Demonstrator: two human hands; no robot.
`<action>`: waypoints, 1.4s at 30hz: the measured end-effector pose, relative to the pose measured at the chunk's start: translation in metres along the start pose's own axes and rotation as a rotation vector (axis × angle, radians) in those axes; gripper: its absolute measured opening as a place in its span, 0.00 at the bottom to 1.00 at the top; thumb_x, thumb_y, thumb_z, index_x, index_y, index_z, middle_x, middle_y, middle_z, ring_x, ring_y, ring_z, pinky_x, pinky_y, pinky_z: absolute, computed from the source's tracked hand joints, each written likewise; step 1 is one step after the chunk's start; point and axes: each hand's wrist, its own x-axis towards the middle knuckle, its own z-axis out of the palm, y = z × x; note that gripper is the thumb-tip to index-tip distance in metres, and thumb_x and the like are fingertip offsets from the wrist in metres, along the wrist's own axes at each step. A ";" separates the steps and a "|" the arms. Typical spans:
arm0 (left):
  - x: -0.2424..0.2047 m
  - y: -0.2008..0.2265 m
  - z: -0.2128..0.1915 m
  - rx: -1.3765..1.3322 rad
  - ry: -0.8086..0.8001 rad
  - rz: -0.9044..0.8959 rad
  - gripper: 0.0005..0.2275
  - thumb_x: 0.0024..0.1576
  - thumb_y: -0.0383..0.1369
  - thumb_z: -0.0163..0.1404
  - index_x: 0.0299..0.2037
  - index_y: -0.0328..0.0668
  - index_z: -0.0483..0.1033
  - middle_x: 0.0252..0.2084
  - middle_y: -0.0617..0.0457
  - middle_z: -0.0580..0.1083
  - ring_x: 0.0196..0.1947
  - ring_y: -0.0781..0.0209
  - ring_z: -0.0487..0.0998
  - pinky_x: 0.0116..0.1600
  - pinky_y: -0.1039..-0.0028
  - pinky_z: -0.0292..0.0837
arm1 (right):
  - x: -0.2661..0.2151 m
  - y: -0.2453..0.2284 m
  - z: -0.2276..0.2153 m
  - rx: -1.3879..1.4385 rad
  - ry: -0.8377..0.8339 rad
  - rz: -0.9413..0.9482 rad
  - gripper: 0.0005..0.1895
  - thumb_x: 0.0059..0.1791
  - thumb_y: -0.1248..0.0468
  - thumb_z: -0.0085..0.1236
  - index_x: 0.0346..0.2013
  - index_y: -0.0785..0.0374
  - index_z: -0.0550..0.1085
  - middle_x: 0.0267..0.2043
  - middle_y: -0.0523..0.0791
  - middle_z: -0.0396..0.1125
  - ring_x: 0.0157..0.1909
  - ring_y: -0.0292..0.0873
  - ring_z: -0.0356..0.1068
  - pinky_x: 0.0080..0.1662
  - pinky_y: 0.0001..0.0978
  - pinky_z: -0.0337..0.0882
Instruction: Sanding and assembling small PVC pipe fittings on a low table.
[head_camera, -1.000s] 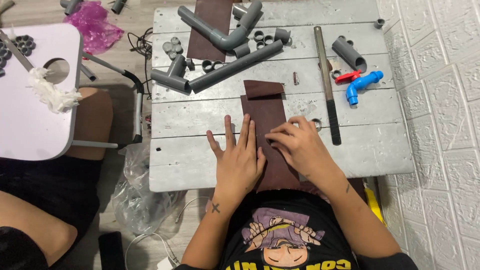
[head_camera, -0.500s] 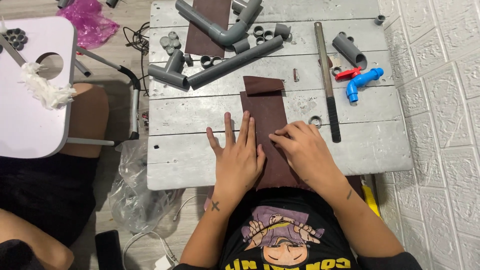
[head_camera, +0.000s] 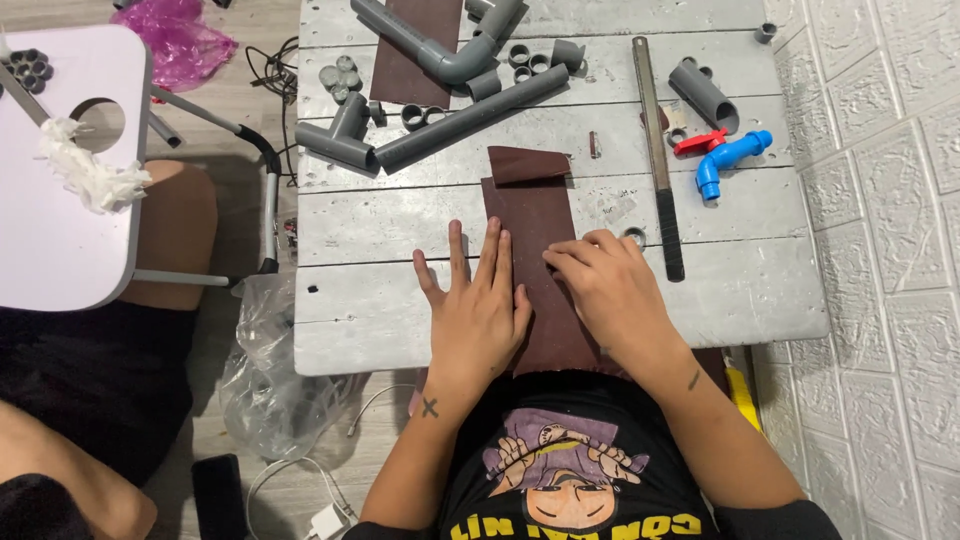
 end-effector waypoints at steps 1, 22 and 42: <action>0.000 0.000 0.001 0.008 0.000 -0.003 0.27 0.61 0.40 0.38 0.70 0.36 0.62 0.76 0.47 0.57 0.78 0.36 0.42 0.68 0.32 0.14 | 0.002 0.001 -0.001 0.001 0.001 -0.002 0.09 0.53 0.64 0.56 0.45 0.54 0.80 0.45 0.44 0.75 0.53 0.46 0.70 0.48 0.37 0.66; 0.000 -0.002 0.005 0.019 -0.023 0.001 0.28 0.61 0.41 0.38 0.71 0.38 0.61 0.77 0.48 0.55 0.78 0.35 0.41 0.69 0.31 0.15 | 0.006 -0.006 0.012 -0.036 0.199 -0.019 0.10 0.53 0.67 0.54 0.45 0.54 0.82 0.43 0.44 0.74 0.47 0.46 0.70 0.47 0.37 0.65; 0.000 -0.001 0.006 0.032 -0.028 -0.005 0.28 0.62 0.41 0.37 0.72 0.37 0.60 0.77 0.47 0.55 0.78 0.35 0.41 0.69 0.31 0.16 | 0.040 0.010 0.038 0.004 0.357 -0.084 0.09 0.53 0.71 0.55 0.44 0.63 0.82 0.40 0.48 0.71 0.45 0.48 0.69 0.45 0.38 0.64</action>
